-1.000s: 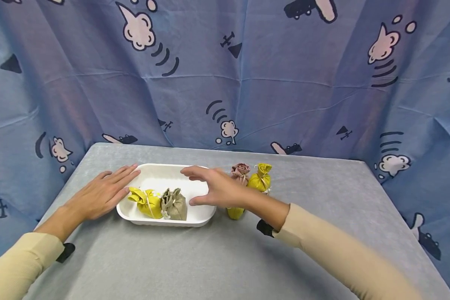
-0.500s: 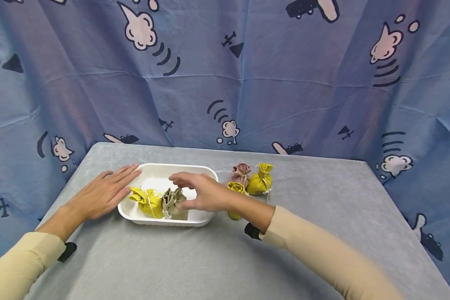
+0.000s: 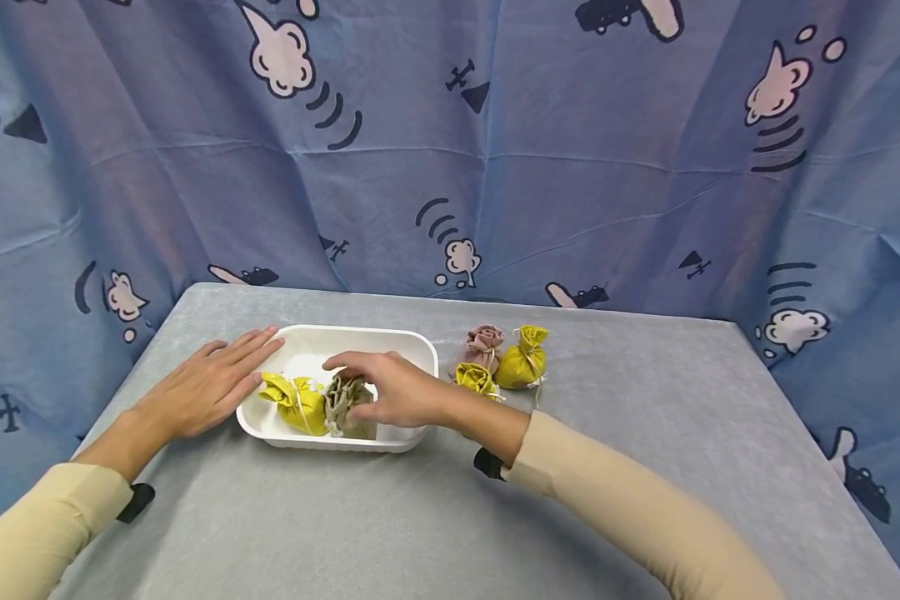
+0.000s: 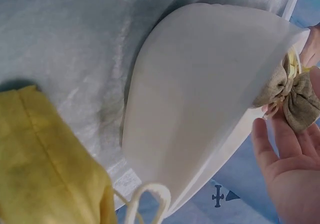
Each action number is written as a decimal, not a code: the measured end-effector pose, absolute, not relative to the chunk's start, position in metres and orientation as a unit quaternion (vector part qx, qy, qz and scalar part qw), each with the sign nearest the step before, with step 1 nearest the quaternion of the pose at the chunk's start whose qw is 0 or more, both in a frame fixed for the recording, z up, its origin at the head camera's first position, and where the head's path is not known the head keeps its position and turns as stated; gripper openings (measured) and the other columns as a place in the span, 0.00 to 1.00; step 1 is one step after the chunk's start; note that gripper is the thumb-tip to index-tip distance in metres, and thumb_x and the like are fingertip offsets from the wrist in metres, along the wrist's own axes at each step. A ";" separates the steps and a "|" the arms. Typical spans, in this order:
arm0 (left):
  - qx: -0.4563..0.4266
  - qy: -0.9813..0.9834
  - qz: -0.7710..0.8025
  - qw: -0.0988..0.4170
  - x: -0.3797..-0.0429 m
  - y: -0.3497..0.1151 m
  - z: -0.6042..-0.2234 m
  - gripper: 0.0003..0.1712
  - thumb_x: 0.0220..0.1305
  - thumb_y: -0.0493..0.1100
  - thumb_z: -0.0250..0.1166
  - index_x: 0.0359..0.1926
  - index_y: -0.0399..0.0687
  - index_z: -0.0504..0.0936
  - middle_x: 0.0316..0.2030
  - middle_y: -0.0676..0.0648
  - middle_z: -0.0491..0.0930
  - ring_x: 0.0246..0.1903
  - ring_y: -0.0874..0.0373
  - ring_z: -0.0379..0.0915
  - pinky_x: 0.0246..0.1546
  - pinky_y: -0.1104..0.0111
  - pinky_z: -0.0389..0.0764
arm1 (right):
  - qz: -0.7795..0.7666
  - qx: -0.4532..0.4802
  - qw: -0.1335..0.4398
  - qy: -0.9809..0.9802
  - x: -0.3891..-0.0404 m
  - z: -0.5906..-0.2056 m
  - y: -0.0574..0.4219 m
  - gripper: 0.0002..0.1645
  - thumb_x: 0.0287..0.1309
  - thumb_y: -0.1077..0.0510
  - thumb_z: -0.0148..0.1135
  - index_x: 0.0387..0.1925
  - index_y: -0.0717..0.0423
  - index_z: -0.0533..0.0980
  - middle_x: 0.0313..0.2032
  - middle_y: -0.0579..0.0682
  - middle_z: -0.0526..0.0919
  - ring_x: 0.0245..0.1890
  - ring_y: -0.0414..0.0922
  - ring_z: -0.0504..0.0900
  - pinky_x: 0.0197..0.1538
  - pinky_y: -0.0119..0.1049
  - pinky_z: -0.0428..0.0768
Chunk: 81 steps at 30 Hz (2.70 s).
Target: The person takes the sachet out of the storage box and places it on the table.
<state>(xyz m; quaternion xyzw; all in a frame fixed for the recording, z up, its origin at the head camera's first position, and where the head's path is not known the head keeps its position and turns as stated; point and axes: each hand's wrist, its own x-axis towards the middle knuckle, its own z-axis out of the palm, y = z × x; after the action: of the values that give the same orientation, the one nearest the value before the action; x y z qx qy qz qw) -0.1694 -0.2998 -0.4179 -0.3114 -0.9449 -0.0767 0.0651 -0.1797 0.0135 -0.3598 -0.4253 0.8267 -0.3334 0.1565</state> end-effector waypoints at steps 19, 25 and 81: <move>-0.317 -0.943 -0.072 0.075 -0.170 -0.299 -0.418 0.31 0.76 0.45 0.49 0.77 0.48 0.58 0.75 0.43 0.58 0.70 0.41 0.59 0.60 0.43 0.65 | -0.284 -0.419 0.161 0.847 -0.176 -0.364 0.004 0.32 0.56 0.68 0.69 0.63 0.54 0.74 0.47 0.48 0.88 0.51 0.40 0.83 0.53 0.31 0.76; -0.315 -0.944 -0.070 0.072 -0.169 -0.298 -0.417 0.31 0.76 0.45 0.49 0.77 0.48 0.58 0.75 0.43 0.58 0.70 0.41 0.59 0.60 0.43 0.65 | -0.285 -0.432 0.134 0.845 -0.175 -0.365 0.006 0.26 0.57 0.68 0.68 0.59 0.53 0.78 0.45 0.46 0.88 0.47 0.36 0.85 0.49 0.27 0.77; -0.314 -0.945 -0.069 0.065 -0.169 -0.298 -0.417 0.32 0.76 0.45 0.49 0.77 0.47 0.58 0.75 0.43 0.56 0.70 0.40 0.58 0.60 0.43 0.64 | -0.394 -0.459 -0.012 0.796 -0.172 -0.297 0.077 0.23 0.57 0.74 0.65 0.55 0.60 0.78 0.44 0.52 0.88 0.46 0.42 0.87 0.50 0.33 0.81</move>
<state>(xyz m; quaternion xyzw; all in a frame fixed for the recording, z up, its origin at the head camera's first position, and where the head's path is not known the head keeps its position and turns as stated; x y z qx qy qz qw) -0.1686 -0.2985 -0.4166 -0.3143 -0.9446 -0.0690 0.0646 -0.1718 0.0770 -0.2973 -0.4592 0.7959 -0.3944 -0.0118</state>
